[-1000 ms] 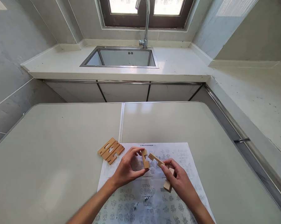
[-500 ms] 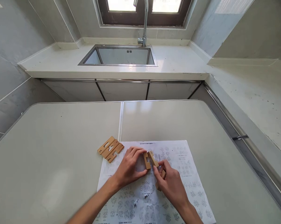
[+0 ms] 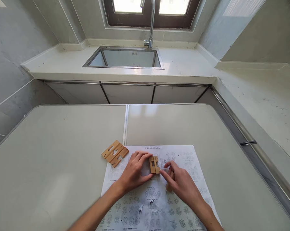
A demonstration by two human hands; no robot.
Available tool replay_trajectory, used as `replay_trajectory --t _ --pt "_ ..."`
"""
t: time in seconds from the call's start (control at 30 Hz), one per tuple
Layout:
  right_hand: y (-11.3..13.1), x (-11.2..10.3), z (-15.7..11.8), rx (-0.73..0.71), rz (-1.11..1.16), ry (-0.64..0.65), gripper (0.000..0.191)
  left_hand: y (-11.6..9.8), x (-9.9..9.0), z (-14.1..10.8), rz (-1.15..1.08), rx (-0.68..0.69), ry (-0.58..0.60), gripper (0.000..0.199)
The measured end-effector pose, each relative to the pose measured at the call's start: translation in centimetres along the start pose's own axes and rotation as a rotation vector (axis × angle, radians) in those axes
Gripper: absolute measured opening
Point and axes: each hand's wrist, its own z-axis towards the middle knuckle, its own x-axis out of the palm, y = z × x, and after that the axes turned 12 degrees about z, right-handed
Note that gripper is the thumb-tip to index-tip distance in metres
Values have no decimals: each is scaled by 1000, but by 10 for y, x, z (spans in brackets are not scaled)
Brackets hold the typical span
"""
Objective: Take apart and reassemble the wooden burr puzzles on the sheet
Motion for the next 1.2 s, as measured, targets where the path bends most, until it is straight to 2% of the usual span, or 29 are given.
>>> replay_trajectory --t 0.1,0.27,0.5,0.67,0.83,1.1,1.2 --pt "7 -6 8 -12 -12 13 33 1 0 0 5 5 -3 70" --pt "17 -6 23 -40 -181 12 33 3 1 -1 -5 27 16 72" --pt "13 5 42 -220 -262 -71 38 2 -1 0 -10 47 59 77" --pt "12 13 41 -285 -163 -36 35 0 -2 1 -26 44 58 73" --pt "15 23 33 -301 -100 -37 30 0 -2 0 -38 34 60 80" --pt "6 22 19 -249 130 -43 33 2 1 -2 -55 39 77 81" --pt "-2 22 14 -240 209 -87 35 2 1 -3 -52 49 72 83"
